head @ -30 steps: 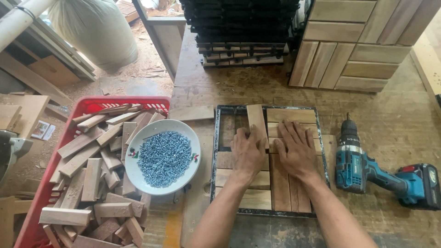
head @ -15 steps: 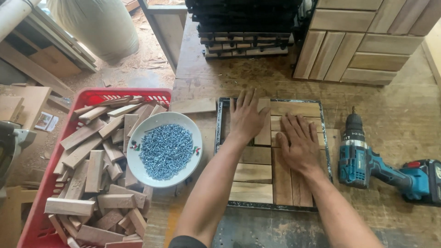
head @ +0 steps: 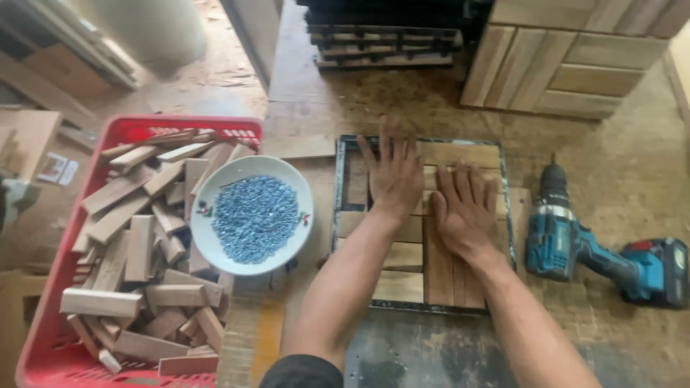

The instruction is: Assembling wooden floor tiles by placing wooden slats into a plastic grid and fastening them with screws using a power drill.

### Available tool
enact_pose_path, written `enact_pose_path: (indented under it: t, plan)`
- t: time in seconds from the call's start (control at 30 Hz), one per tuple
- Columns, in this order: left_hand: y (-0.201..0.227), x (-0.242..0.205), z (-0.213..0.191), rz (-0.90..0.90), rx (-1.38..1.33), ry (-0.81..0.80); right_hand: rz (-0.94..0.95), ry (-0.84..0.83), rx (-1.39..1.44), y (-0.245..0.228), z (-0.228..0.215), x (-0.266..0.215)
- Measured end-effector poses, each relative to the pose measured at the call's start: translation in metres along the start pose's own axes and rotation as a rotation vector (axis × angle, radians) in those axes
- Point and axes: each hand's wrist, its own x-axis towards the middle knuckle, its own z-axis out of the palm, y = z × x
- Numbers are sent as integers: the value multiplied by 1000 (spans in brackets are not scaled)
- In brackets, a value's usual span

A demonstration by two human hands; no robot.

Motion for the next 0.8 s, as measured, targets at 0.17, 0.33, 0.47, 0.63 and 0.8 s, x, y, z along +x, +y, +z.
enact_pose_path:
  t: [0.17,0.33,0.47,0.63,0.8]
  plan:
    - [0,6,28,12,-55,-221,45,-85,21,-11,-11,-19]
    - [-29,16,21,12,-422,-336,74,-100,50,-19,-21,-14]
    - [-33,17,23,-26,-540,-310,84,-94,90,-16,-18,-18]
    - [-31,27,29,37,-513,-240,82,-75,105,-18,-20,-20]
    - [-39,25,18,218,-558,-229,106,-101,115,-21,-24,-17]
